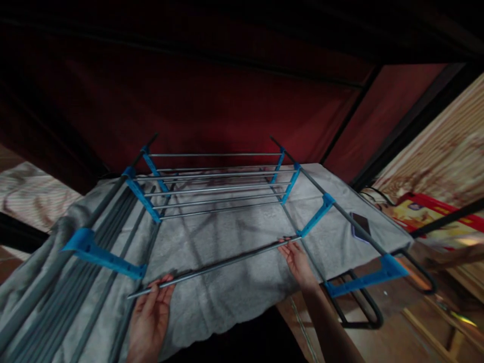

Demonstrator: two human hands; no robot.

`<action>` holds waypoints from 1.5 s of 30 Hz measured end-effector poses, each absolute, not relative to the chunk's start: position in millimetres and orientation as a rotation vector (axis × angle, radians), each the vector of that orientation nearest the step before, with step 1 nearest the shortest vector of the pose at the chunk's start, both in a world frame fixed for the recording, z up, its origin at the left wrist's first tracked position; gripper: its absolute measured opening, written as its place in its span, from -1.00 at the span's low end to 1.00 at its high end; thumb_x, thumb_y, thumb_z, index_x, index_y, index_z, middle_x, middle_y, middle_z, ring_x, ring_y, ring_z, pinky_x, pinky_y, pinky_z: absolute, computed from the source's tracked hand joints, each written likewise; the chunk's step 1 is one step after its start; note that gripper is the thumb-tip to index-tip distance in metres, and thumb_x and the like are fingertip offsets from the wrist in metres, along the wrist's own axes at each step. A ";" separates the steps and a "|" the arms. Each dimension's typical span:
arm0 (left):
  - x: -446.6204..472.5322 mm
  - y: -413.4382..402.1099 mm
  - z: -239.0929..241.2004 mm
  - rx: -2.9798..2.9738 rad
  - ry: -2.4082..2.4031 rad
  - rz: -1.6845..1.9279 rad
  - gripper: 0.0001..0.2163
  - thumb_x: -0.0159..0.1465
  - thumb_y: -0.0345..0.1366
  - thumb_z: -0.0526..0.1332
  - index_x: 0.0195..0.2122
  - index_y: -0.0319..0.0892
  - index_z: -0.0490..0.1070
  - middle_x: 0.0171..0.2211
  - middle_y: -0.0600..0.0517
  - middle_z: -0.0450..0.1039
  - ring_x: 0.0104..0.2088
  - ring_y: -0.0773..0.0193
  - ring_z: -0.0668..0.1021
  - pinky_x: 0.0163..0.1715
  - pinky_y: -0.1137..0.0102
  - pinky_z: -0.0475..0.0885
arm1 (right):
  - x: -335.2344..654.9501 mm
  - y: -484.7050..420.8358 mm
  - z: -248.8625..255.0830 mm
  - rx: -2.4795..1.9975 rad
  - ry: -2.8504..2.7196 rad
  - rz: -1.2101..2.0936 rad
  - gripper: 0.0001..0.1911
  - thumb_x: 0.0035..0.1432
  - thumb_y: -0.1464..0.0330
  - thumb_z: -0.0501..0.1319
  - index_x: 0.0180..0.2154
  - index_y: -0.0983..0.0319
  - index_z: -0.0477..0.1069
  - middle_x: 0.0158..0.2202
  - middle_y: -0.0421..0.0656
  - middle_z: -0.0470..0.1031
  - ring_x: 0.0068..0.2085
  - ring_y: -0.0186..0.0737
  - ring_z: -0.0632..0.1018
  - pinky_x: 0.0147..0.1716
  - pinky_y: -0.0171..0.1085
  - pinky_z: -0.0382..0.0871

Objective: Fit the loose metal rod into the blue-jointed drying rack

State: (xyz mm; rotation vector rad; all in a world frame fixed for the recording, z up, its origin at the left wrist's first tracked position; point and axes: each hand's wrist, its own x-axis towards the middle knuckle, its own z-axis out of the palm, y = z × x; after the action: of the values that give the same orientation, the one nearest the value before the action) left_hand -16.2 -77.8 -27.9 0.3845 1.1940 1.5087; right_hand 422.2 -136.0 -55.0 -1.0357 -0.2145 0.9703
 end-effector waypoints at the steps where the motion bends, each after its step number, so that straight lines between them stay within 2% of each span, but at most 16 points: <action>1: -16.7 -77.0 -28.0 0.385 1.190 1.502 -0.86 0.20 -0.22 0.47 -0.31 -0.11 0.58 -0.18 0.01 0.67 0.02 0.12 0.68 0.33 0.10 0.45 | 421.6 -135.5 -54.9 -1.027 -0.208 0.972 -0.67 -0.03 0.18 0.58 -0.29 0.09 0.54 -0.19 -0.18 0.71 -0.07 -0.11 0.69 0.01 -0.12 0.63; 6: -16.2 -74.6 -23.5 0.312 1.138 1.491 -0.88 0.17 -0.30 0.47 -0.33 -0.15 0.57 -0.22 0.02 0.68 -0.07 0.20 0.70 0.22 0.23 0.54 | 418.8 -134.4 -51.2 -0.996 -0.195 0.974 -0.67 -0.03 0.20 0.59 -0.31 0.11 0.53 -0.21 -0.17 0.71 -0.15 -0.15 0.71 -0.05 -0.18 0.66; 10: -13.1 -74.6 -15.0 0.271 1.125 1.488 -0.92 0.23 -0.37 0.42 -0.37 -0.18 0.54 -0.26 0.01 0.67 -0.13 0.25 0.71 0.12 0.31 0.59 | 417.1 -133.4 -47.3 -0.982 -0.197 0.976 -0.68 -0.03 0.22 0.59 -0.35 0.11 0.51 -0.25 -0.17 0.71 -0.20 -0.16 0.71 -0.11 -0.20 0.68; 15: -9.5 -75.5 -5.3 0.274 1.118 1.481 -0.90 0.27 -0.39 0.38 -0.39 -0.18 0.54 -0.30 0.03 0.66 -0.17 0.26 0.71 0.08 0.33 0.60 | 416.0 -132.0 -44.5 -0.973 -0.198 0.971 -0.72 0.00 0.27 0.58 -0.38 0.10 0.50 -0.29 -0.18 0.70 -0.28 -0.19 0.70 -0.18 -0.22 0.70; 20: -9.8 -75.0 -3.1 0.264 1.115 1.466 -0.88 0.31 -0.43 0.33 -0.39 -0.18 0.54 -0.30 0.02 0.66 -0.20 0.30 0.71 0.02 0.40 0.61 | 415.4 -132.2 -44.0 -0.962 -0.208 0.966 -0.75 0.03 0.27 0.55 -0.34 0.11 0.52 -0.27 -0.15 0.71 -0.25 -0.19 0.71 -0.16 -0.23 0.70; 25: -12.2 -74.6 -7.2 0.249 1.094 1.477 -0.91 0.29 -0.43 0.36 -0.37 -0.20 0.55 -0.27 0.02 0.67 -0.17 0.28 0.72 0.06 0.35 0.62 | 414.5 -132.4 -43.2 -0.960 -0.212 0.959 -0.71 -0.02 0.25 0.57 -0.35 0.10 0.51 -0.29 -0.15 0.70 -0.25 -0.16 0.72 -0.18 -0.22 0.70; 30: -12.3 -77.0 -10.3 0.284 1.070 1.496 -0.96 0.27 -0.39 0.40 -0.32 -0.19 0.57 -0.26 0.02 0.68 -0.14 0.27 0.72 0.09 0.34 0.60 | 413.8 -133.3 -42.2 -0.941 -0.214 0.955 -0.66 -0.08 0.26 0.61 -0.37 0.08 0.49 -0.31 -0.22 0.70 -0.27 -0.14 0.72 -0.22 -0.18 0.72; 38: -13.8 -75.5 -16.2 0.264 1.066 1.515 -0.91 0.21 -0.35 0.45 -0.33 -0.21 0.57 -0.24 -0.01 0.68 -0.14 0.22 0.72 0.11 0.29 0.60 | 413.2 -136.6 -44.4 -0.909 -0.203 0.972 -0.67 -0.10 0.25 0.62 -0.36 0.09 0.53 -0.26 -0.18 0.71 -0.23 -0.16 0.72 -0.17 -0.21 0.71; 45: -19.5 -75.5 -21.7 0.362 1.072 1.482 -0.72 0.15 -0.08 0.51 -0.31 -0.18 0.60 -0.23 -0.05 0.70 -0.03 0.06 0.71 0.17 0.14 0.58 | 412.4 -139.8 -47.9 -0.925 -0.192 0.983 -0.65 -0.11 0.19 0.61 -0.33 0.11 0.56 -0.18 -0.13 0.71 -0.15 -0.12 0.71 -0.08 -0.16 0.68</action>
State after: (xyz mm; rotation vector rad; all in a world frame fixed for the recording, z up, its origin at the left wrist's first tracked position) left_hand -19.5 -75.5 -21.7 0.3616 1.0722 1.4817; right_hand 412.4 -139.8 -47.9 -0.9252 -0.1916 0.9831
